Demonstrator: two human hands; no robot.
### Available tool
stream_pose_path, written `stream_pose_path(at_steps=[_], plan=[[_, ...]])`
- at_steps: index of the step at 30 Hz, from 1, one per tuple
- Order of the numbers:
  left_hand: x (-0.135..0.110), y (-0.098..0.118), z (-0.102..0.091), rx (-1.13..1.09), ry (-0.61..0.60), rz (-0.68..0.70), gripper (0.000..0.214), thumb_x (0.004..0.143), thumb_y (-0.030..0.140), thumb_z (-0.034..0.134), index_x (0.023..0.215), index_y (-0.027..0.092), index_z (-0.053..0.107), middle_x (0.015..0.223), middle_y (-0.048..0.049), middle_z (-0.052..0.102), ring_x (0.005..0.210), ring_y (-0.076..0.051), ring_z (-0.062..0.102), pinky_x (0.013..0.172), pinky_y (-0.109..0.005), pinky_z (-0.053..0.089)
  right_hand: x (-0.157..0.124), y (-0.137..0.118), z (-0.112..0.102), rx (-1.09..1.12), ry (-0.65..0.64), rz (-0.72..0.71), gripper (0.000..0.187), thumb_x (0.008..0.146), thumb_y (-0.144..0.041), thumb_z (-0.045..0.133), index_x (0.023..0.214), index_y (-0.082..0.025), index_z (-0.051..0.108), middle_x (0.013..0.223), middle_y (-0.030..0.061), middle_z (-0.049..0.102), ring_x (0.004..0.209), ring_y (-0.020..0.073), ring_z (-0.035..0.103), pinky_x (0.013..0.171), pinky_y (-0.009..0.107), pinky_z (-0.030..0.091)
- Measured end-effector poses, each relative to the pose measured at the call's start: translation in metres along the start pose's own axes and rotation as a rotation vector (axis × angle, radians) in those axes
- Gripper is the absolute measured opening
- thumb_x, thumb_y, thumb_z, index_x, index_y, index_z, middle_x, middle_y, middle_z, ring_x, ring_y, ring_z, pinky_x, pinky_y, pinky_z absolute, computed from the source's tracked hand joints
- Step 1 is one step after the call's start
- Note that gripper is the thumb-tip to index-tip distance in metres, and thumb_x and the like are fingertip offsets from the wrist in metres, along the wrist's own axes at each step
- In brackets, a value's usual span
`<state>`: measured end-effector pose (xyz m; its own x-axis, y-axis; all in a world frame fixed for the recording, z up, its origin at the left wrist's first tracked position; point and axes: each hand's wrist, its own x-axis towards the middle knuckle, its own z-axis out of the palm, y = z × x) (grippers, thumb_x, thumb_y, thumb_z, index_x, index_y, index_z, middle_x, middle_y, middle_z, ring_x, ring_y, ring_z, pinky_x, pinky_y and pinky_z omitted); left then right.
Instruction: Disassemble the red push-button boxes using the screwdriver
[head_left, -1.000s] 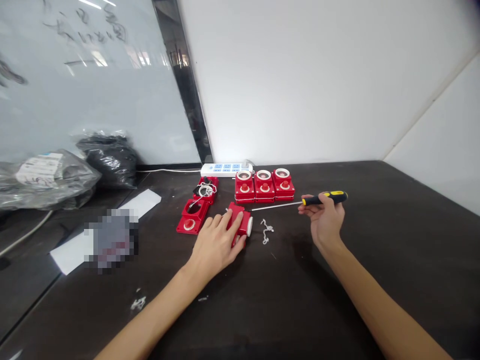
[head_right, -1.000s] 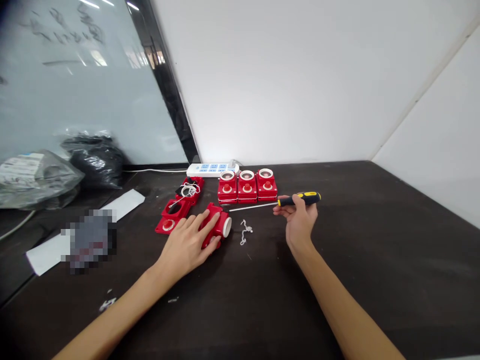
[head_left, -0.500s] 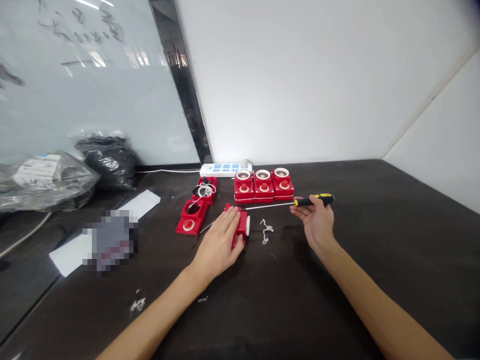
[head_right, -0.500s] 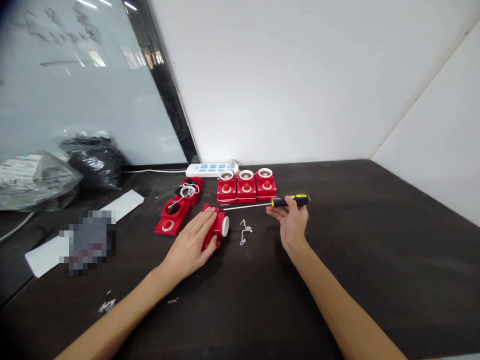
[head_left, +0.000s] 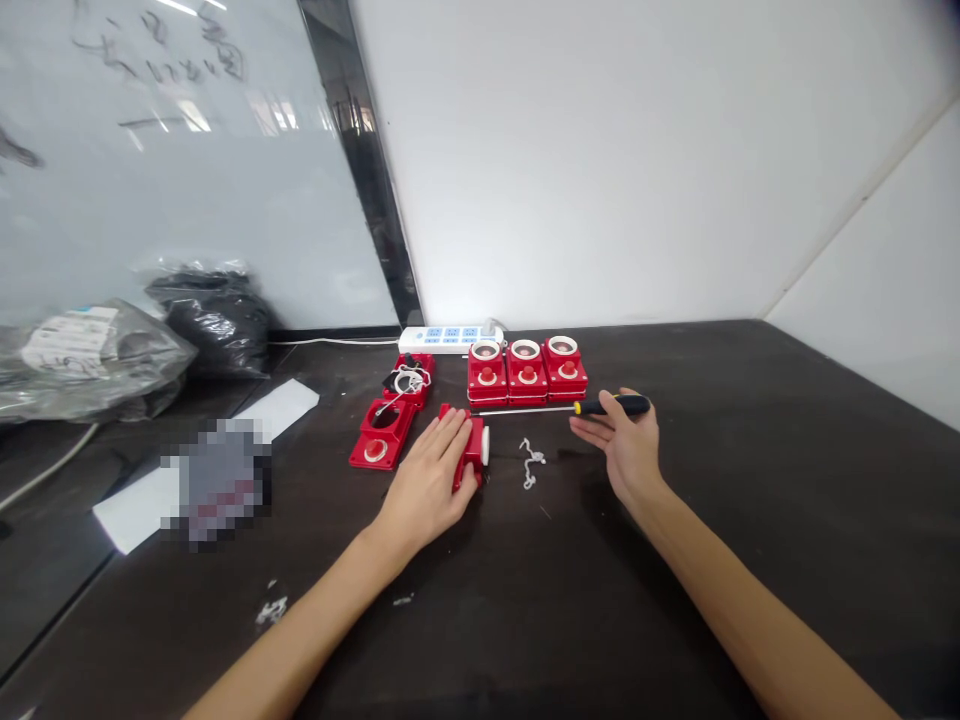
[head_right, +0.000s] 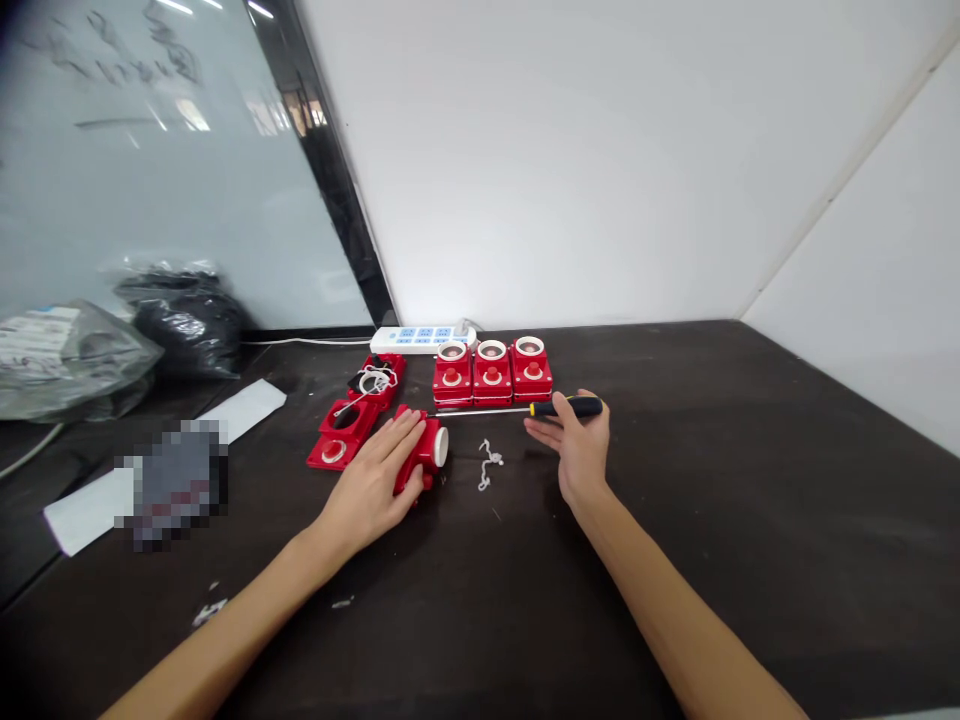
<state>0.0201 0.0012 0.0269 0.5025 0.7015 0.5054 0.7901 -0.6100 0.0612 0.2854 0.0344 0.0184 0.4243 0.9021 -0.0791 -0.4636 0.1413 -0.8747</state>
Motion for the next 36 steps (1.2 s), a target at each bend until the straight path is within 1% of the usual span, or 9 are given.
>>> stream_pose_path(at_steps=[5, 8, 11, 14, 16, 19, 25, 31, 36], plan=[[0.002, -0.009, -0.009, -0.059, -0.01, -0.048, 0.044, 0.093, 0.032, 0.049, 0.129, 0.008, 0.059, 0.136, -0.0164, 0.059, 0.13, -0.029, 0.052, 0.107, -0.049, 0.047, 0.009, -0.009, -0.007, -0.15, 0.004, 0.056, 0.051, 0.056, -0.034, 0.09, 0.089, -0.02, 0.054, 0.065, -0.0032, 0.066, 0.048, 0.0141, 0.065, 0.043, 0.022, 0.055], [0.002, -0.012, -0.013, -0.077, -0.006, -0.067, 0.041, 0.092, 0.033, 0.05, 0.124, 0.011, 0.063, 0.132, -0.0144, 0.063, 0.127, -0.029, 0.056, 0.104, -0.05, 0.049, 0.013, -0.014, -0.01, -0.26, -0.019, 0.028, 0.055, 0.054, -0.036, 0.09, 0.095, -0.021, 0.057, 0.061, -0.005, 0.065, 0.04, 0.0126, 0.059, 0.037, 0.022, 0.049], [0.001, -0.012, -0.012, -0.117, 0.013, -0.107, 0.041, 0.089, 0.031, 0.051, 0.122, 0.011, 0.064, 0.132, -0.0142, 0.062, 0.126, -0.029, 0.057, 0.104, -0.048, 0.051, 0.017, -0.018, -0.013, -0.439, -0.081, 0.012, 0.042, 0.064, -0.049, 0.081, 0.081, -0.018, 0.059, 0.053, -0.0025, 0.061, 0.033, 0.0113, 0.052, 0.03, 0.02, 0.04], [0.001, -0.012, -0.01, -0.155, 0.012, -0.141, 0.041, 0.087, 0.03, 0.052, 0.122, 0.012, 0.063, 0.134, -0.0136, 0.061, 0.125, -0.028, 0.058, 0.101, -0.044, 0.054, 0.023, -0.019, -0.018, -0.563, -0.09, -0.055, 0.044, 0.075, -0.057, 0.07, 0.064, -0.016, 0.056, 0.04, -0.0048, 0.048, 0.028, 0.0051, 0.035, 0.026, 0.016, 0.023], [0.001, -0.011, -0.009, -0.145, 0.023, -0.133, 0.04, 0.086, 0.028, 0.053, 0.121, 0.012, 0.064, 0.133, -0.013, 0.062, 0.124, -0.028, 0.058, 0.104, -0.047, 0.051, 0.027, -0.019, -0.02, -0.546, -0.115, -0.058, 0.045, 0.076, -0.055, 0.07, 0.061, -0.016, 0.054, 0.039, -0.0062, 0.043, 0.03, 0.0033, 0.03, 0.028, 0.015, 0.019], [0.001, -0.011, -0.008, -0.114, 0.052, -0.102, 0.039, 0.085, 0.027, 0.053, 0.12, 0.013, 0.065, 0.13, -0.0124, 0.064, 0.125, -0.03, 0.057, 0.11, -0.053, 0.044, 0.03, -0.017, -0.022, -0.451, -0.184, -0.011, 0.038, 0.072, -0.05, 0.075, 0.069, -0.016, 0.058, 0.043, -0.0056, 0.047, 0.034, 0.0038, 0.033, 0.031, 0.015, 0.021], [-0.001, -0.012, -0.007, -0.138, 0.061, -0.102, 0.042, 0.085, 0.027, 0.053, 0.122, 0.01, 0.065, 0.132, -0.0146, 0.062, 0.127, -0.03, 0.055, 0.102, -0.045, 0.053, 0.029, -0.014, -0.026, -0.42, -0.209, 0.009, 0.036, 0.073, -0.048, 0.075, 0.089, -0.019, 0.059, 0.049, -0.0043, 0.054, 0.04, 0.0075, 0.042, 0.036, 0.018, 0.028], [-0.002, -0.012, -0.007, -0.113, 0.074, -0.092, 0.042, 0.085, 0.027, 0.053, 0.122, 0.012, 0.065, 0.131, -0.0141, 0.063, 0.126, -0.03, 0.056, 0.102, -0.047, 0.053, 0.027, -0.017, -0.028, -0.286, -0.279, -0.018, 0.045, 0.071, -0.043, 0.079, 0.105, -0.024, 0.055, 0.064, -0.0053, 0.061, 0.053, 0.0117, 0.057, 0.051, 0.023, 0.046], [-0.002, -0.012, -0.006, -0.116, 0.08, -0.077, 0.041, 0.086, 0.027, 0.052, 0.121, 0.01, 0.065, 0.131, -0.0152, 0.063, 0.126, -0.031, 0.056, 0.103, -0.046, 0.052, 0.026, -0.018, -0.03, -0.265, -0.321, 0.054, 0.042, 0.068, -0.039, 0.078, 0.099, -0.021, 0.057, 0.067, -0.0018, 0.065, 0.057, 0.0157, 0.065, 0.058, 0.028, 0.051]])
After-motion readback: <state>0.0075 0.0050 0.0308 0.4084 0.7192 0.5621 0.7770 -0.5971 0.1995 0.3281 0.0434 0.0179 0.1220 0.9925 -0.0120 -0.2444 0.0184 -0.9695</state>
